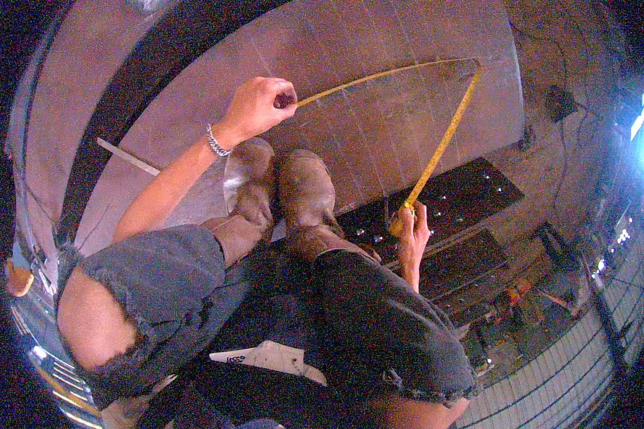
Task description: The person measures a large metal sheet using a tape measure and marks it with a marker. They then use a straightedge to draw straight lines along the marked points on the metal sheet.
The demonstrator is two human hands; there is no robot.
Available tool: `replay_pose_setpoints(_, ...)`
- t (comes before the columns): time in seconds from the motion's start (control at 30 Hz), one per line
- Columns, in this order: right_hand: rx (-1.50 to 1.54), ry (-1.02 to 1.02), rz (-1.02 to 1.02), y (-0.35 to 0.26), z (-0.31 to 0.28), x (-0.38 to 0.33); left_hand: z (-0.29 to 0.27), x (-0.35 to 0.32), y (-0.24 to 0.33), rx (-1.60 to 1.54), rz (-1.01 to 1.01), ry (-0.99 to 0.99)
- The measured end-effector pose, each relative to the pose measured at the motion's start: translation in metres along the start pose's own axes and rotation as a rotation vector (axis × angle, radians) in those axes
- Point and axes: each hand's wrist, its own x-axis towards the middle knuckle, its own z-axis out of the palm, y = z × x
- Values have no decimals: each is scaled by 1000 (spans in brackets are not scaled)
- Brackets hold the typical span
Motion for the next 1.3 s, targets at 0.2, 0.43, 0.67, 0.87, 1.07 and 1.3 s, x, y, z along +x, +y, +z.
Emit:
replay_pose_setpoints(0.2,-32,-23,44,-6,-1,-5,-8,-4,-1,11,-23,-39)
replay_pose_setpoints(0.43,-43,-36,47,-11,0,-1,-3,-4,-5,-42,-24,-15)
replay_pose_setpoints(0.67,-21,-22,69,-9,0,1,-4,-4,-7,-59,-1,-12)
replay_pose_setpoints(0.87,-32,18,-59,10,0,6,-3,-4,-6,-81,7,5)
replay_pose_setpoints(1.07,4,15,-32,2,1,6,0,-4,-7,-73,31,30)
replay_pose_setpoints(1.3,-21,17,-12,-2,2,4,-2,-4,-5,-97,17,14)
